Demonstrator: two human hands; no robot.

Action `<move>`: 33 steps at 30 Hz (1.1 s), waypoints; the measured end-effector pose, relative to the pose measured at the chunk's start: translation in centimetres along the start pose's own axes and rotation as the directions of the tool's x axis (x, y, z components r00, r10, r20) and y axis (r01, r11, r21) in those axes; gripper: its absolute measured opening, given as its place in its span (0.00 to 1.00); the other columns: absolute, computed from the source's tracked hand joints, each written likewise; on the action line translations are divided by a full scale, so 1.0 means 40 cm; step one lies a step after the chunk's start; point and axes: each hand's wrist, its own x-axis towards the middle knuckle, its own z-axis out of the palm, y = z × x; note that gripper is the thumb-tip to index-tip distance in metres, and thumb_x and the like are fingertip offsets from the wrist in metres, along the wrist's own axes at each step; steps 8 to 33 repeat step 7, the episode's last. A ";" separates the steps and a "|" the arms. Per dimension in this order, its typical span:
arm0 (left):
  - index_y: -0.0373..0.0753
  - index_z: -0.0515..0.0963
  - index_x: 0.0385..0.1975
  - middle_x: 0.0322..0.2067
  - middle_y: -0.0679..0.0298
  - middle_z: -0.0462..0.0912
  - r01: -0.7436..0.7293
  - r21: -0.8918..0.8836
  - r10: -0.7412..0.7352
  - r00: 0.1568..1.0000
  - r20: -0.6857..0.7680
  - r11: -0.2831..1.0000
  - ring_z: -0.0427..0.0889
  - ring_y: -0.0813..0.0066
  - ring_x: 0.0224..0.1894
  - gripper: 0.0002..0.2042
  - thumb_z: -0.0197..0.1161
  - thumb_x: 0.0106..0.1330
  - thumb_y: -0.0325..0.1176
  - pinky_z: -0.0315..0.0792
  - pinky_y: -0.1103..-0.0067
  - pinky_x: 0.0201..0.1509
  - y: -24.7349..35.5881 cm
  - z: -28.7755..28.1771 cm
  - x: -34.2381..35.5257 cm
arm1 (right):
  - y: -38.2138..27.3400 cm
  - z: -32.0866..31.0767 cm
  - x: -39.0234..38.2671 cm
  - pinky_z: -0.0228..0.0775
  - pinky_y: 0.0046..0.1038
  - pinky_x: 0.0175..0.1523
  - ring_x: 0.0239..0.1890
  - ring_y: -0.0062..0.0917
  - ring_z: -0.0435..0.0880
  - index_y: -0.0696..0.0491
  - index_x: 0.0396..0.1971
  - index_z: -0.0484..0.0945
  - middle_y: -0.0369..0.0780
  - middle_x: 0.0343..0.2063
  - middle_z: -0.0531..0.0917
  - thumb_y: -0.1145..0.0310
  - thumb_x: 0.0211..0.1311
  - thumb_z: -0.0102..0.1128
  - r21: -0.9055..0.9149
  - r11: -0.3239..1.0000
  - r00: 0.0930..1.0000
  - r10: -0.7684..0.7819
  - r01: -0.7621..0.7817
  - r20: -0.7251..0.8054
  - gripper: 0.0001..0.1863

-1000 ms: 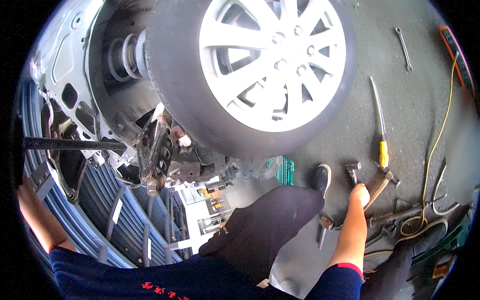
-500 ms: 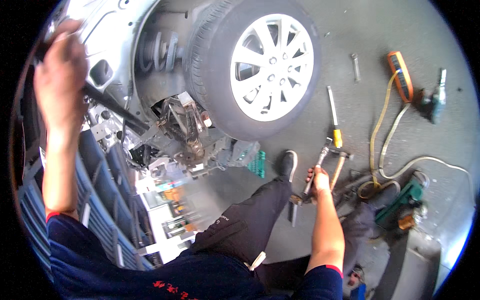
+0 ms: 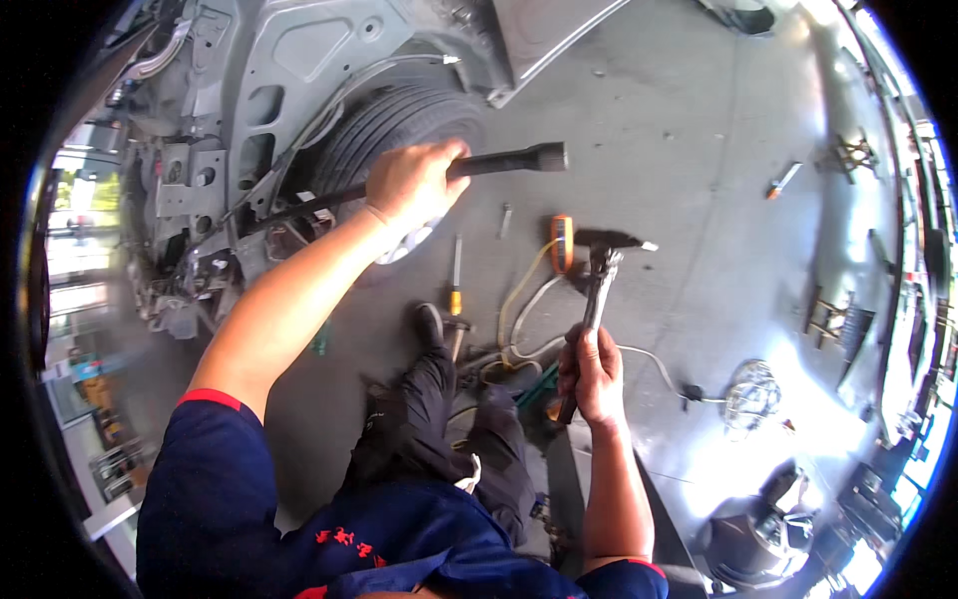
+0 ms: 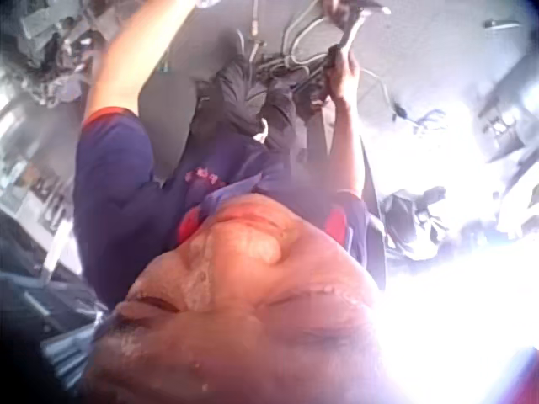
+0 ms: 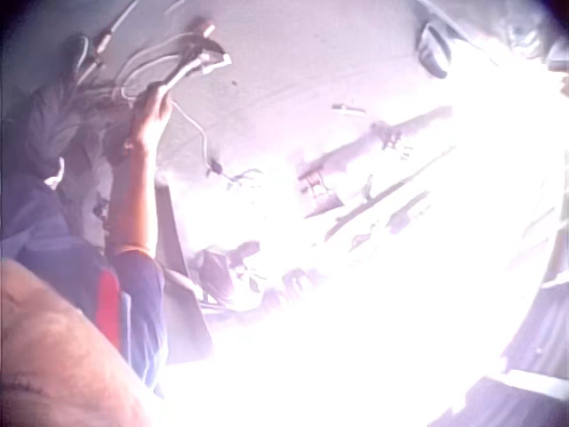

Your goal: The person repairs a damaged front chassis of a car by hammering a metal frame and using a long pry bar to straighten the structure.

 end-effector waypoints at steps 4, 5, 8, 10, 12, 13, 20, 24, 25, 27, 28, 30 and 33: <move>0.47 0.80 0.39 0.29 0.63 0.87 0.031 0.025 -0.032 0.999 0.040 0.999 0.87 0.59 0.34 0.14 0.73 0.57 0.41 0.80 0.64 0.36 -0.018 -0.001 -0.005 | -0.230 0.104 -0.075 0.59 0.16 0.24 0.18 0.13 0.66 0.54 0.48 0.72 0.33 0.23 0.73 0.49 0.80 0.46 -0.352 0.905 0.971 -0.227 0.239 0.076 0.21; 0.47 0.80 0.39 0.29 0.63 0.87 0.038 0.006 -0.038 0.999 0.023 0.999 0.87 0.59 0.34 0.14 0.73 0.57 0.41 0.80 0.64 0.36 -0.023 -0.006 0.000 | -0.262 0.128 -0.085 0.59 0.16 0.24 0.18 0.13 0.66 0.54 0.48 0.72 0.33 0.24 0.73 0.49 0.79 0.46 -0.453 0.855 0.966 -0.251 0.253 0.066 0.21; 0.42 0.78 0.40 0.28 0.60 0.87 -0.006 -0.006 0.007 0.999 0.049 1.000 0.88 0.56 0.34 0.16 0.73 0.57 0.43 0.81 0.63 0.34 -0.021 -0.016 -0.004 | -0.273 0.135 -0.073 0.60 0.17 0.24 0.20 0.13 0.67 0.54 0.49 0.72 0.34 0.25 0.73 0.48 0.77 0.51 -0.663 0.709 0.951 -0.309 0.239 0.013 0.22; 0.42 0.78 0.40 0.28 0.60 0.87 -0.006 -0.006 0.007 0.999 0.049 1.000 0.88 0.56 0.34 0.16 0.73 0.57 0.43 0.81 0.63 0.34 -0.021 -0.016 -0.004 | -0.273 0.135 -0.073 0.60 0.17 0.24 0.20 0.13 0.67 0.54 0.49 0.72 0.34 0.25 0.73 0.48 0.77 0.51 -0.663 0.709 0.951 -0.309 0.239 0.013 0.22; 0.42 0.78 0.40 0.28 0.60 0.87 -0.006 -0.006 0.007 0.999 0.049 1.000 0.88 0.56 0.34 0.16 0.73 0.57 0.43 0.81 0.63 0.34 -0.021 -0.016 -0.004 | -0.273 0.135 -0.073 0.60 0.17 0.24 0.20 0.13 0.67 0.54 0.49 0.72 0.34 0.25 0.73 0.48 0.77 0.51 -0.663 0.709 0.951 -0.309 0.239 0.013 0.22; 0.42 0.78 0.40 0.28 0.60 0.87 -0.006 -0.006 0.007 0.999 0.049 1.000 0.88 0.56 0.34 0.16 0.73 0.57 0.43 0.81 0.63 0.34 -0.021 -0.016 -0.004 | -0.273 0.135 -0.073 0.60 0.17 0.24 0.20 0.13 0.67 0.54 0.49 0.72 0.34 0.25 0.73 0.48 0.77 0.51 -0.663 0.709 0.951 -0.309 0.239 0.013 0.22; 0.42 0.78 0.40 0.28 0.60 0.87 -0.006 -0.006 0.007 0.999 0.049 1.000 0.88 0.56 0.34 0.16 0.73 0.57 0.43 0.81 0.63 0.34 -0.021 -0.016 -0.004 | -0.273 0.135 -0.073 0.60 0.17 0.24 0.20 0.13 0.67 0.54 0.49 0.72 0.34 0.25 0.73 0.48 0.77 0.51 -0.663 0.709 0.951 -0.309 0.239 0.013 0.22; 0.42 0.78 0.40 0.28 0.60 0.87 -0.006 -0.006 0.007 0.999 0.049 1.000 0.88 0.56 0.34 0.16 0.73 0.57 0.43 0.81 0.63 0.34 -0.021 -0.016 -0.004 | -0.273 0.135 -0.073 0.60 0.17 0.24 0.20 0.13 0.67 0.54 0.49 0.72 0.34 0.25 0.73 0.48 0.77 0.51 -0.663 0.709 0.951 -0.309 0.239 0.013 0.22; 0.42 0.78 0.40 0.28 0.60 0.87 -0.006 -0.006 0.007 0.999 0.049 1.000 0.88 0.56 0.34 0.16 0.73 0.57 0.43 0.81 0.63 0.34 -0.021 -0.016 -0.004 | -0.273 0.135 -0.073 0.60 0.17 0.24 0.20 0.13 0.67 0.54 0.49 0.72 0.34 0.25 0.73 0.48 0.77 0.51 -0.663 0.709 0.951 -0.309 0.239 0.013 0.22; 0.42 0.78 0.40 0.28 0.60 0.87 -0.006 -0.006 0.007 0.999 0.049 1.000 0.88 0.56 0.34 0.16 0.73 0.57 0.43 0.81 0.63 0.34 -0.021 -0.016 -0.004 | -0.273 0.135 -0.073 0.60 0.17 0.24 0.20 0.13 0.67 0.54 0.49 0.72 0.34 0.25 0.73 0.48 0.77 0.51 -0.663 0.709 0.951 -0.309 0.239 0.013 0.22; 0.42 0.78 0.40 0.28 0.60 0.87 -0.006 -0.006 0.007 0.999 0.049 1.000 0.88 0.56 0.34 0.16 0.73 0.57 0.43 0.81 0.63 0.34 -0.021 -0.016 -0.004 | -0.273 0.135 -0.073 0.60 0.17 0.24 0.20 0.13 0.67 0.54 0.49 0.72 0.34 0.25 0.73 0.48 0.77 0.51 -0.663 0.709 0.951 -0.309 0.239 0.013 0.22; 0.42 0.78 0.40 0.28 0.60 0.87 -0.006 -0.006 0.007 0.999 0.049 1.000 0.88 0.56 0.34 0.16 0.73 0.57 0.43 0.81 0.63 0.34 -0.021 -0.016 -0.004 | -0.273 0.135 -0.073 0.60 0.17 0.24 0.20 0.13 0.67 0.54 0.49 0.72 0.34 0.25 0.73 0.48 0.77 0.51 -0.663 0.709 0.951 -0.309 0.239 0.013 0.22; 0.42 0.78 0.40 0.28 0.60 0.87 -0.006 -0.006 0.007 0.999 0.049 1.000 0.88 0.56 0.34 0.16 0.73 0.57 0.43 0.81 0.63 0.34 -0.021 -0.016 -0.004 | -0.273 0.135 -0.073 0.60 0.17 0.24 0.20 0.13 0.67 0.54 0.49 0.72 0.34 0.25 0.73 0.48 0.77 0.51 -0.663 0.709 0.951 -0.309 0.239 0.013 0.22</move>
